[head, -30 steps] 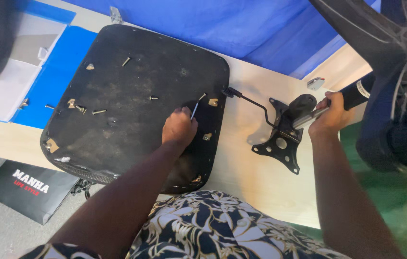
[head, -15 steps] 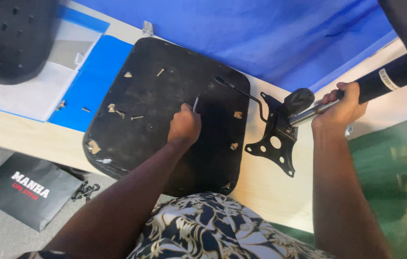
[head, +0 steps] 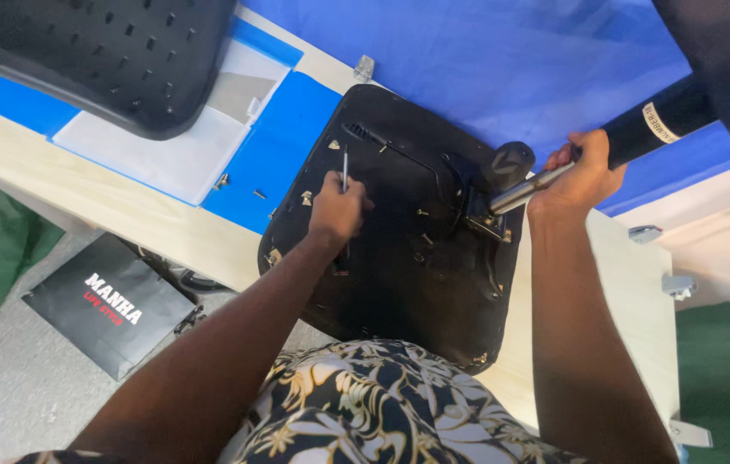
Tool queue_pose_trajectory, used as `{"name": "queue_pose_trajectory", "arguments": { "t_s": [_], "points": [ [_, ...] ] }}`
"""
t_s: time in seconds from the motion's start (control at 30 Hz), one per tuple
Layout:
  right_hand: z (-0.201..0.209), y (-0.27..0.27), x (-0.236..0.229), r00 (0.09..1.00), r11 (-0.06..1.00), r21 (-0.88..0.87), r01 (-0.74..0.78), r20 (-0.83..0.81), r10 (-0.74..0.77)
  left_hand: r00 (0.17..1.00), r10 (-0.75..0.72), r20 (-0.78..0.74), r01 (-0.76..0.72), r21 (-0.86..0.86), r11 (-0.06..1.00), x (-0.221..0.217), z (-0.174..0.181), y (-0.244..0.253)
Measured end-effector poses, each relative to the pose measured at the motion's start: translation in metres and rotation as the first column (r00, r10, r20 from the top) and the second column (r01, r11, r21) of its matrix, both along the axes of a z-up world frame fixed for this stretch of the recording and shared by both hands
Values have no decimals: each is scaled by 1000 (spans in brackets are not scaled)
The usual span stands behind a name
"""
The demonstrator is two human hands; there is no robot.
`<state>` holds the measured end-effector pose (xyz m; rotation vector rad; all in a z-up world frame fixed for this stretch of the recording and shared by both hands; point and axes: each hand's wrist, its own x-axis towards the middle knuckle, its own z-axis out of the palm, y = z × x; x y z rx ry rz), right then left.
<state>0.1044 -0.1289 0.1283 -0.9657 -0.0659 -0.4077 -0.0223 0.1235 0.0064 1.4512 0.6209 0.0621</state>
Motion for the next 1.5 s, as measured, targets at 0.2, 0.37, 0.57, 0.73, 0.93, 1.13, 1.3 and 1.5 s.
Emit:
{"name": "queue_pose_trajectory", "arguments": {
  "t_s": [0.2,0.37,0.57,0.73,0.93,1.13,1.3,1.5],
  "points": [
    [-10,43,-1,1000,999,-32,-9,-16,8,978,124,169,-71,-289,955,-8,15,20],
    [-20,64,-2,999,999,-11,-32,-31,32,957,213,198,-128,-369,920,-12,21,31],
    [-28,66,2,1000,999,-37,-9,-19,8,941,259,218,-149,-422,894,-5,24,40],
    [-38,74,4,1000,999,-42,-13,-23,12,945,262,195,-160,-423,892,-6,16,38],
    [-45,81,10,998,995,-98,5,-54,-10,967,256,9,-241,-314,918,-21,-1,17],
    [-54,81,24,967,984,-174,-28,-253,-17,972,9,235,5,-56,998,-16,-2,-20],
    [-39,76,17,950,977,-103,-185,-274,151,739,-124,662,19,164,986,39,35,-41],
    [-28,80,5,906,938,62,-341,-244,346,647,-192,738,274,9,962,90,76,-63]
  ]
}}
